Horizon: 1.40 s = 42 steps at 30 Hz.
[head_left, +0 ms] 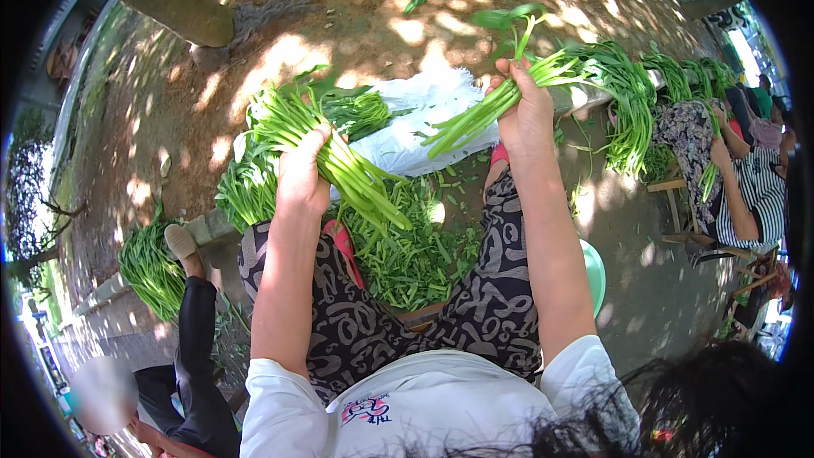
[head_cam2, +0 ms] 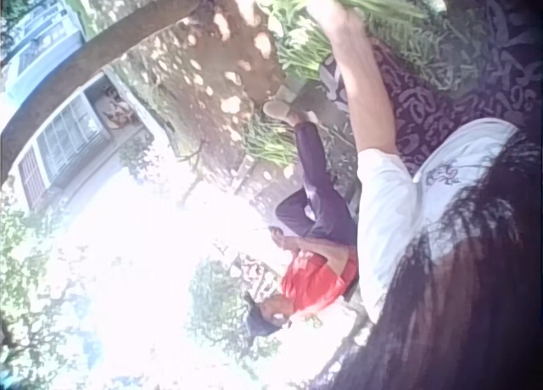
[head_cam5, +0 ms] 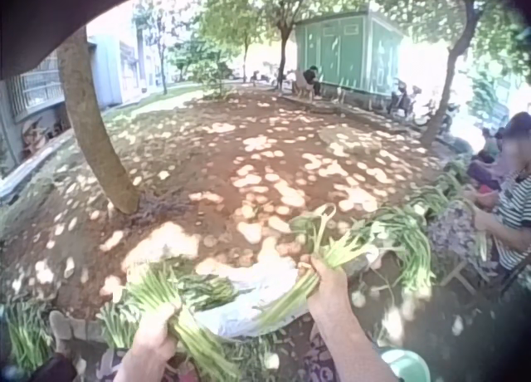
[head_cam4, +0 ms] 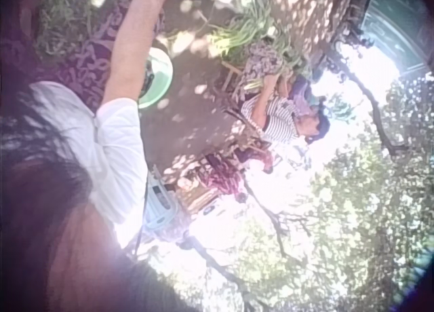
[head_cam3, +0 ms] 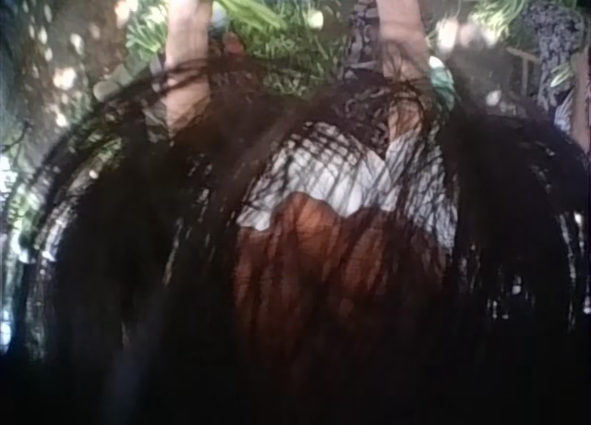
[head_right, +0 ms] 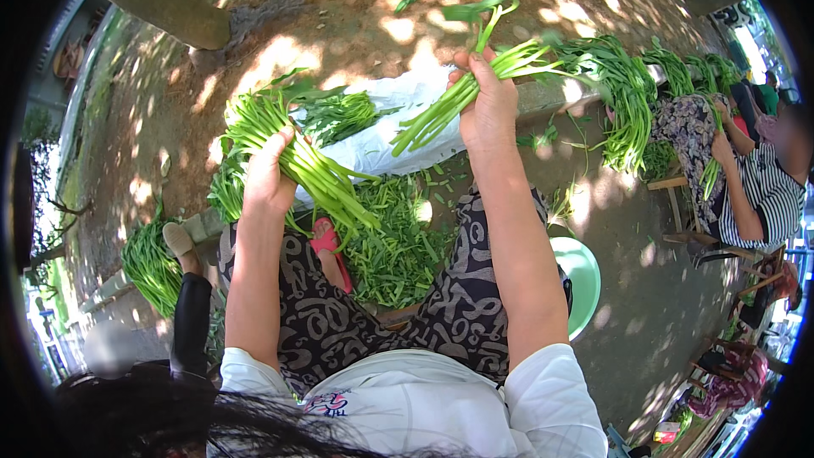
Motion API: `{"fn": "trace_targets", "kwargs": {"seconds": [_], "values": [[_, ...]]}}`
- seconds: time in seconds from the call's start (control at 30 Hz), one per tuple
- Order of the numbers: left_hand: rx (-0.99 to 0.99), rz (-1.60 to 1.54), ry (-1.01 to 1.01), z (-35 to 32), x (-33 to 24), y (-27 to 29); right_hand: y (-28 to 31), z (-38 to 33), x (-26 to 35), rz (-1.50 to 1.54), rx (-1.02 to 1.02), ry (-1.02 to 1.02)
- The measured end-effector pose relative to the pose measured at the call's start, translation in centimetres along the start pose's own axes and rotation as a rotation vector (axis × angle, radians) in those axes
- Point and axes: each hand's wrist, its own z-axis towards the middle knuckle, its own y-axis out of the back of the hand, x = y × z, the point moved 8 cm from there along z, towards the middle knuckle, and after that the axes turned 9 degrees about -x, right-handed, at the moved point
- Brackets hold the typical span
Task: The person picks and sorts green leafy vegetables by hand while sitting outdoors. The person pulls individual stalks from a large bundle and places the selected pieces onto a white plastic sheet on a stone ledge.
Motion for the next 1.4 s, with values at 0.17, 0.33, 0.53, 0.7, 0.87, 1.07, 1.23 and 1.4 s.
{"fn": "trace_targets", "kwargs": {"seconds": [0.17, 0.33, 0.53, 0.7, 0.87, 1.07, 1.23, 1.4], "values": [[0.21, 0.001, 0.084, -0.9, 1.2, -2.0, -2.4, -2.9, -3.8, -0.384, 0.246, -0.259], [0.202, -0.004, 0.107, -1.4, 2.4, -3.0, -6.0, -7.9, -7.9, -0.835, 0.645, -0.246], [0.209, 0.026, 0.097, -2.0, 2.2, -4.0, -6.6, -8.8, -9.2, -0.613, 0.681, -0.241], [0.241, 0.08, 0.133, -2.1, 2.1, -3.6, -5.4, -7.7, -9.1, -0.576, 0.641, -0.293], [0.235, 0.113, 0.118, -1.5, 1.4, -2.8, -4.2, -6.3, -7.8, -0.507, 0.502, -0.395], [0.195, 0.035, 0.099, -0.6, 0.6, -1.5, -2.0, -1.8, -1.7, -0.158, 0.032, 0.032], [0.267, 0.051, 0.156, -0.9, 1.8, -2.1, -1.8, -1.5, -2.6, -0.263, 0.17, -0.101], [0.241, 0.086, 0.214, -2.1, 3.0, -3.2, -3.8, -4.7, -7.0, -0.493, 0.409, -0.278]]}}
